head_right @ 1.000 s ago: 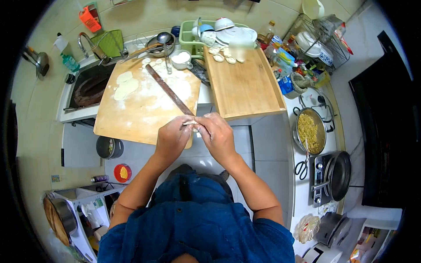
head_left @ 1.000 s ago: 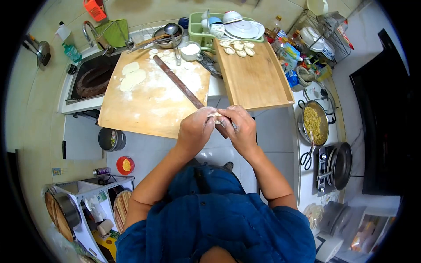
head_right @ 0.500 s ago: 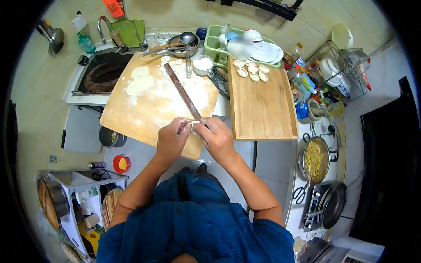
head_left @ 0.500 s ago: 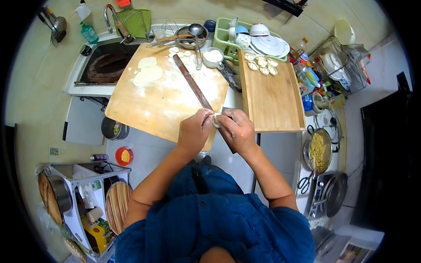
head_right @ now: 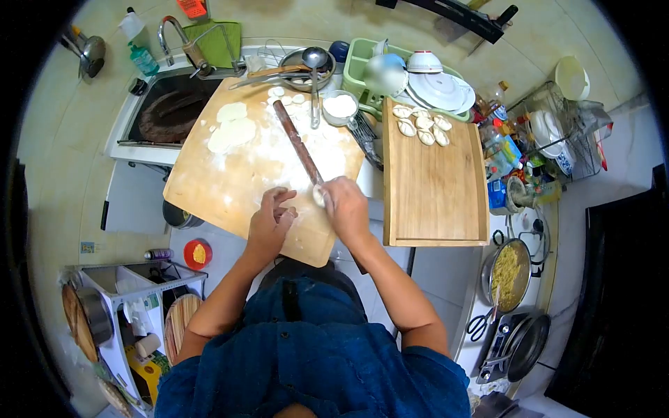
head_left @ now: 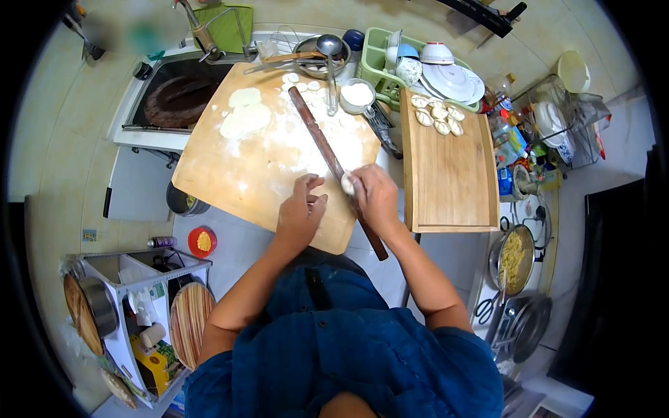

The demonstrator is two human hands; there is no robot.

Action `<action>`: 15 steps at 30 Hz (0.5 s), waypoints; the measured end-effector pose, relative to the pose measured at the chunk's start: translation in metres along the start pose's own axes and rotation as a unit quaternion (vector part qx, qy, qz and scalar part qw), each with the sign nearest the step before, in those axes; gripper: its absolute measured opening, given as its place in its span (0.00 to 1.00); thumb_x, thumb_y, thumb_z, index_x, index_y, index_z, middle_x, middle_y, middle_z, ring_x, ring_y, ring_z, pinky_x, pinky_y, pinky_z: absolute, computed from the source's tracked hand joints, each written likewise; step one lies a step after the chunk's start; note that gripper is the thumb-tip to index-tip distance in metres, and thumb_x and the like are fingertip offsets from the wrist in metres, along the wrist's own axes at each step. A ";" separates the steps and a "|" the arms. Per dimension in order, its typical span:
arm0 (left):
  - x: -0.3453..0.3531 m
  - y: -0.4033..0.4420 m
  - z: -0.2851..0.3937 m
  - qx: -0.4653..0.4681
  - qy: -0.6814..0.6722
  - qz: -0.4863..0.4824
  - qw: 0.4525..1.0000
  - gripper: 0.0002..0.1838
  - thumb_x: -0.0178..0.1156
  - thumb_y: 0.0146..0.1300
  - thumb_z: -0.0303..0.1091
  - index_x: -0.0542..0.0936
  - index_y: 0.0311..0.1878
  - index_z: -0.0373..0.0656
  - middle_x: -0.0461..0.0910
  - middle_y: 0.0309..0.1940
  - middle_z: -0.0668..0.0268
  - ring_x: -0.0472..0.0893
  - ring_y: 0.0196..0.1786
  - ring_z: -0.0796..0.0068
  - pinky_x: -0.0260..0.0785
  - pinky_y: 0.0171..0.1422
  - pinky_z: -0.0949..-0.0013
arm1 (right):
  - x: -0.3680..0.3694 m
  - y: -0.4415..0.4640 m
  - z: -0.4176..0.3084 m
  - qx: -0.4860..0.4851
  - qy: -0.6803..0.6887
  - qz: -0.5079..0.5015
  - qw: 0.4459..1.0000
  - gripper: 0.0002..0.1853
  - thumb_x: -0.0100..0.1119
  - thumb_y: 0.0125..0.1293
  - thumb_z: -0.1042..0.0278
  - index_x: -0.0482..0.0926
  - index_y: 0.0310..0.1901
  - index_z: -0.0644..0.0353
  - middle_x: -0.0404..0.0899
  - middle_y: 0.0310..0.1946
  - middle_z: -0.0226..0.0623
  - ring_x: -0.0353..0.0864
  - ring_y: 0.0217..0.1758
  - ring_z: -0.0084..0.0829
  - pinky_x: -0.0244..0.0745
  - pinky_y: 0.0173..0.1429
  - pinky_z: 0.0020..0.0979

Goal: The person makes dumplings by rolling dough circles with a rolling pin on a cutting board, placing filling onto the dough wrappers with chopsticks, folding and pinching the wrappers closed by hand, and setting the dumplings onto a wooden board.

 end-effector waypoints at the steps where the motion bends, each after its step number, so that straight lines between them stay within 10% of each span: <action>1: -0.006 0.006 -0.011 -0.019 -0.001 -0.001 1.000 0.21 0.55 0.64 0.28 0.66 0.59 0.34 0.80 0.49 0.52 0.83 0.39 0.63 0.75 0.44 0.66 | 0.006 0.007 0.011 0.014 -0.001 0.015 1.000 0.03 0.62 0.57 0.75 0.78 0.32 0.63 0.77 0.30 0.44 0.77 0.34 0.46 0.73 0.41 0.40; 11: -0.114 0.088 -0.195 -0.218 -0.105 0.060 0.969 0.16 0.53 0.67 0.33 0.75 0.55 0.38 0.81 0.41 0.64 0.79 0.39 0.77 0.70 0.43 0.74 | 0.140 0.041 0.157 0.151 -0.162 -0.012 0.975 0.04 0.59 0.60 0.70 0.78 0.33 0.61 0.76 0.33 0.44 0.78 0.39 0.46 0.74 0.46 0.44; 15: -0.176 0.142 -0.237 -0.172 0.093 0.120 0.973 0.13 0.54 0.66 0.34 0.79 0.48 0.36 0.82 0.40 0.59 0.80 0.40 0.68 0.71 0.46 0.69 | 0.164 0.034 0.180 0.204 -0.200 -0.062 0.956 0.04 0.54 0.60 0.72 0.77 0.33 0.62 0.76 0.34 0.47 0.78 0.40 0.48 0.74 0.46 0.44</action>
Point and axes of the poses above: each hand's wrist, its own y-axis towards the middle knuckle, its own x-axis out of the palm, z = x × y, the point moved 9 cm from there along y, towards the middle knuckle
